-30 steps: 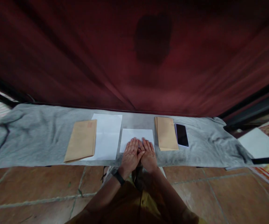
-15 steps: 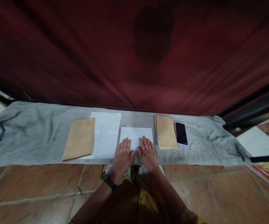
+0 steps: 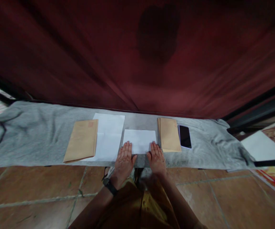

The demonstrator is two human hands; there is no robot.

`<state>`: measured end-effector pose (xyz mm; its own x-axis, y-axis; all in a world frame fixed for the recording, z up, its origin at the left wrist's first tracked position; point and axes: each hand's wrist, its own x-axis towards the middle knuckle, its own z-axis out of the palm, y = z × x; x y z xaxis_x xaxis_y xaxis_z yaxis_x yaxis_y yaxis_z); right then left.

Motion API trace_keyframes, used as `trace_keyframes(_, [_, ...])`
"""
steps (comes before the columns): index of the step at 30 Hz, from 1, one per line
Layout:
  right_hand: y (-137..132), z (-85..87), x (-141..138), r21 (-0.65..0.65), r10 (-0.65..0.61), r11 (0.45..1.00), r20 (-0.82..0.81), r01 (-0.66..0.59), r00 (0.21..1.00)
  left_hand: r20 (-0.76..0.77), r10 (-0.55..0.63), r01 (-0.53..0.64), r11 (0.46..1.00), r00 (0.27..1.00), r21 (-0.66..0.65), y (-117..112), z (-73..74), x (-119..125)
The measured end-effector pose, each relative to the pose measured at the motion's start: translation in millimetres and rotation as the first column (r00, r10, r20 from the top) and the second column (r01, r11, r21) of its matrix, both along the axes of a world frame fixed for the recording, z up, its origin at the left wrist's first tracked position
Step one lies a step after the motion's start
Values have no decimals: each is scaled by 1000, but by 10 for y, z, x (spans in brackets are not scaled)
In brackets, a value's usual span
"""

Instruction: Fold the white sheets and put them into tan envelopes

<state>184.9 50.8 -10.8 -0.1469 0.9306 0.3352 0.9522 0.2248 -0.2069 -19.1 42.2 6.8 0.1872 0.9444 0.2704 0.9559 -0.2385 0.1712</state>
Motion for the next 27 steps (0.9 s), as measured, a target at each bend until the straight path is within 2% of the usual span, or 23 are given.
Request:
trace_keyframes(4, [80,86,-37,-52,56,997,-36,-58,998,-5,-33,33,999,999,-11,16,104,61])
trace_keyframes(8, [273,155,-199,-85,170,978,-190,-189,967,-20,-277,275,960,961,-52,45,169,189])
trace_keyframes(10, [361,174,-283,-98,211,967,-219,-236,953,-22,-354,351,932,935,-88,54,157,240])
trace_keyframes(15, [487,179,-380,-165,307,932,-114,-322,945,-36,-383,375,917,923,-133,53,105,252])
trace_keyframes(27, [798,123,-367,-182,298,938,-9,-295,954,-23,-377,370,918,926,-140,50,71,256])
